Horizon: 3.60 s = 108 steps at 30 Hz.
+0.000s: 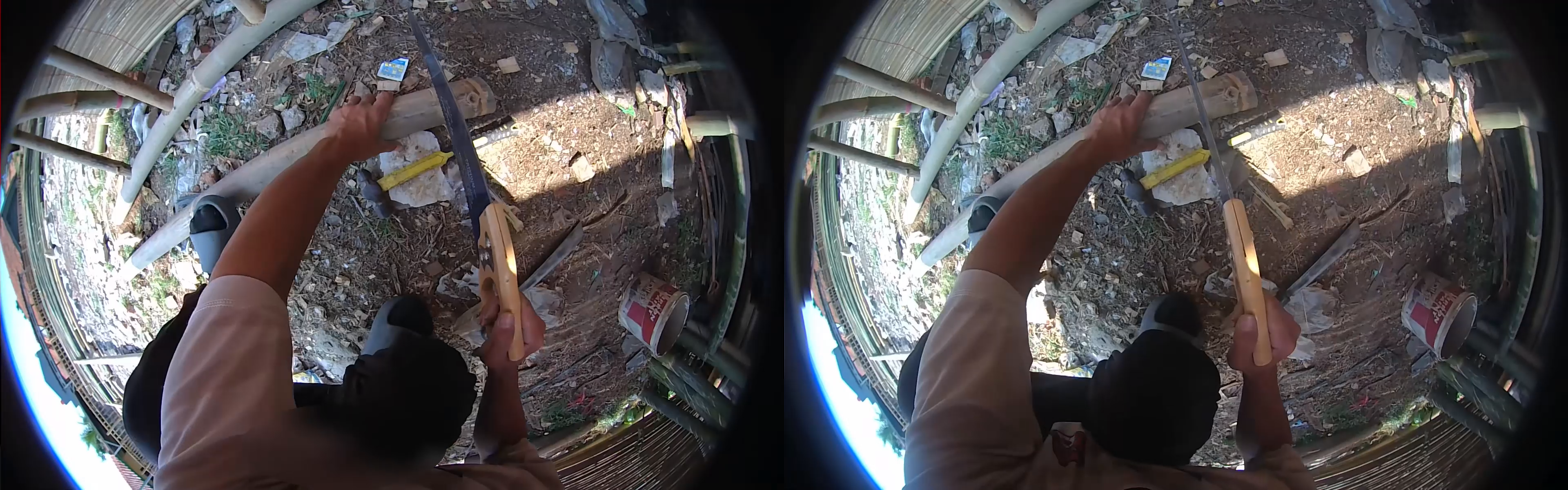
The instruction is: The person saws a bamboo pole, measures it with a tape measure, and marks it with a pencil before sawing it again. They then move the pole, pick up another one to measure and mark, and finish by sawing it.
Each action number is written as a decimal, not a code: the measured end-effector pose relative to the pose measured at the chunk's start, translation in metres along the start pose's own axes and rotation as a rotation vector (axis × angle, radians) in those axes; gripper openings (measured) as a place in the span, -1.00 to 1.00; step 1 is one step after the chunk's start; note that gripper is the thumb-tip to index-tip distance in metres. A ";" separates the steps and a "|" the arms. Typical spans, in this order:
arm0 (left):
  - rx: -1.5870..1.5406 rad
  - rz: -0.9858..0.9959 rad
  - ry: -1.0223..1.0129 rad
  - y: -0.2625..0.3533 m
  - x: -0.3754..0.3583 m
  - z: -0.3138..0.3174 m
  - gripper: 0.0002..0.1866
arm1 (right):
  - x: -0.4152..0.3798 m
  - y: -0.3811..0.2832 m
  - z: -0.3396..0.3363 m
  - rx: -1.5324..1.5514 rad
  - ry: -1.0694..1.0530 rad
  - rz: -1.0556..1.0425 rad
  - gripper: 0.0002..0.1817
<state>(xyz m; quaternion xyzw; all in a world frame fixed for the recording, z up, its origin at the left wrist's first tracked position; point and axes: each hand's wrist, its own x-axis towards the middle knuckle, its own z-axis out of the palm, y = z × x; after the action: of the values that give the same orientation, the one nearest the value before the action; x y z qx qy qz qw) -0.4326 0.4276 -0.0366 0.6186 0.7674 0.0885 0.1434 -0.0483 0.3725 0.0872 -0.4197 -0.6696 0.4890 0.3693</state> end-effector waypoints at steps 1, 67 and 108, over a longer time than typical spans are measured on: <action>0.009 -0.038 -0.024 0.001 0.000 0.002 -0.12 | 0.000 0.001 -0.001 -0.030 -0.014 -0.013 -0.51; 0.032 -0.160 -0.169 0.015 0.005 -0.023 0.09 | -0.059 0.039 -0.111 -0.940 0.391 -0.233 -0.62; 0.080 -0.222 -0.068 0.028 0.037 0.014 0.26 | -0.122 0.114 -0.156 -1.051 0.202 0.164 -0.52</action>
<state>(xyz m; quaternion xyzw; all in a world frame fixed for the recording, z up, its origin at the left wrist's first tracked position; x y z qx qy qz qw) -0.4098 0.4695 -0.0451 0.5376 0.8288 0.0204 0.1535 0.1620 0.3329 0.0060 -0.6438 -0.7502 0.0726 0.1326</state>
